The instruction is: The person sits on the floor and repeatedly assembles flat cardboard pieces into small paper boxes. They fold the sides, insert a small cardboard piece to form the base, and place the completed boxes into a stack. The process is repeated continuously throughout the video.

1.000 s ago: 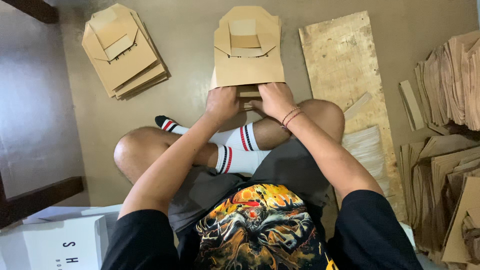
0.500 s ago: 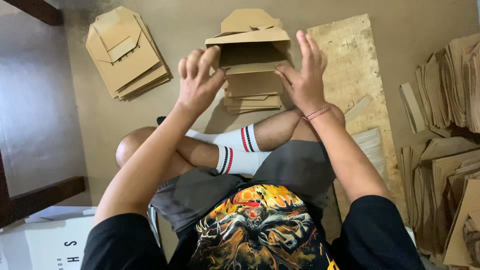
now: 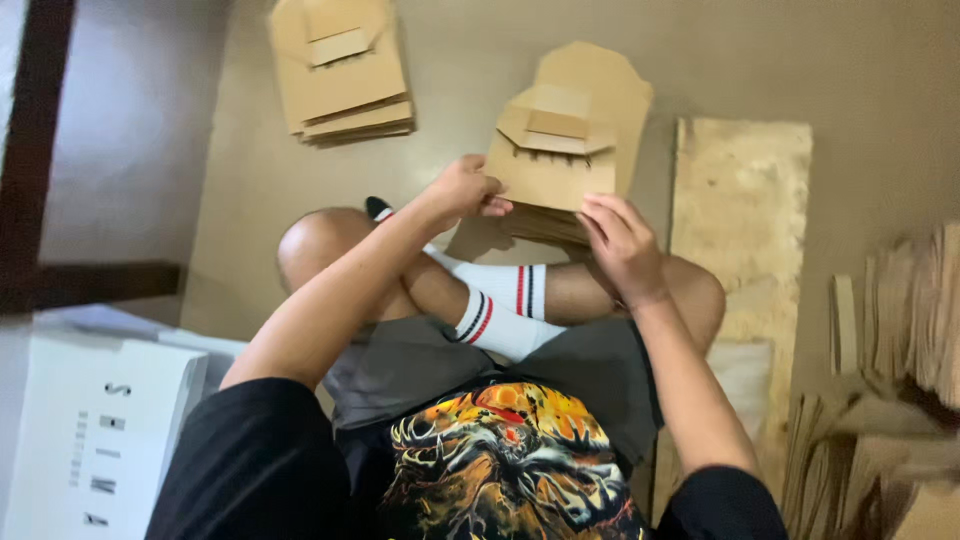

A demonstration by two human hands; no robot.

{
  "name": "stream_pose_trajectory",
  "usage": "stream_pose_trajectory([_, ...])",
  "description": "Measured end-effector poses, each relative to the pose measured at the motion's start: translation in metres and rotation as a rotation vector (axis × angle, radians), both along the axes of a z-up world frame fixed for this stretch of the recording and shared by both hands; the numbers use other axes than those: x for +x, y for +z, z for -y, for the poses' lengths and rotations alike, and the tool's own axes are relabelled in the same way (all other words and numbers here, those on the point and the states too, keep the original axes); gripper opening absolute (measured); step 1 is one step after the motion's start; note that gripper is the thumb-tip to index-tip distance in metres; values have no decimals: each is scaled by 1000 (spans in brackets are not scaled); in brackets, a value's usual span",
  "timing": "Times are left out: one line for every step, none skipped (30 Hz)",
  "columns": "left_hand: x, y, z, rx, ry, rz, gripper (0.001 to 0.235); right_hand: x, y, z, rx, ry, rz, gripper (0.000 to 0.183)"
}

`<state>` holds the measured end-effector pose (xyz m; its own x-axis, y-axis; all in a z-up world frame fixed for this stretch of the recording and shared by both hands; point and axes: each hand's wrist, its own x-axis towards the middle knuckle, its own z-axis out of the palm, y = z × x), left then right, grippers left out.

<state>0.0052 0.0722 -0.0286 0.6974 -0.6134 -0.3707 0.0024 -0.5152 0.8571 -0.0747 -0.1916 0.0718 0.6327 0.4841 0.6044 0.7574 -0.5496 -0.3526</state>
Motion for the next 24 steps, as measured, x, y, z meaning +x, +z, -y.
stream_pose_trajectory([-10,48,-1,-200,383,-255,26,-2,-1,2,-44,15,-66,21])
stream_pose_trajectory([-20,96,-1,-409,766,-503,58,-4,-3,6,-90,30,-131,29])
stream_pose_trajectory([-16,104,-14,-413,788,-504,58,-8,-1,14,-92,52,-136,29])
stream_pose_trajectory([-13,111,-28,-351,870,-288,50,-12,1,22,-51,-17,-237,25])
stream_pose_trajectory([-7,119,-41,-282,938,-68,47,-15,3,31,-11,-93,-333,26])
stream_pose_trajectory([-1,117,-63,-283,954,-65,47,-16,-5,47,-13,-78,-333,26])
stream_pose_trajectory([6,116,-85,-319,1078,-74,51,-17,-11,65,18,-186,-216,11])
stream_pose_trajectory([12,115,-105,-357,1203,-82,57,-16,-17,83,50,-292,-98,10])
stream_pose_trajectory([21,94,-130,-359,1209,-77,57,-23,-24,103,52,-284,-95,10])
stream_pose_trajectory([29,72,-154,-368,1247,-88,62,-30,-31,124,30,-458,-182,13])
stream_pose_trajectory([37,50,-178,-372,1278,-102,75,-41,-39,143,10,-640,-274,20])
stream_pose_trajectory([34,45,-194,-369,1278,-100,75,-43,-42,152,13,-639,-275,20])
stream_pose_trajectory([34,40,-205,132,1029,-120,67,-50,-44,162,25,-776,-467,4])
stream_pose_trajectory([35,34,-216,609,736,-129,60,-57,-46,174,40,-905,-664,15])
stream_pose_trajectory([34,40,-208,608,713,-123,60,-66,-61,189,46,-928,-665,15])
stream_pose_trajectory([33,45,-199,676,784,-202,62,-75,-76,205,-1,-841,-702,12])
stream_pose_trajectory([32,49,-188,746,843,-282,74,-91,-91,221,-46,-762,-745,12])
stream_pose_trajectory([31,55,-173,750,810,-277,74,-93,-74,205,-40,-794,-753,12])
stream_pose_trajectory([31,59,-154,797,621,-177,62,-100,-57,190,-97,-883,-881,22])
stream_pose_trajectory([32,64,-133,834,430,-77,51,-104,-40,178,-150,-969,-1012,32])
stream_pose_trajectory([27,68,-112,820,357,-73,51,-110,-56,188,-144,-1041,-1034,32])
stream_pose_trajectory([21,72,-91,761,237,42,60,-117,-71,201,-206,-978,-925,25])
stream_pose_trajectory([20,83,-69,692,119,171,72,-124,-87,217,-258,-916,-808,19])
stream_pose_trajectory([14,89,-43,670,48,190,72,-131,-99,222,-246,-991,-820,19])
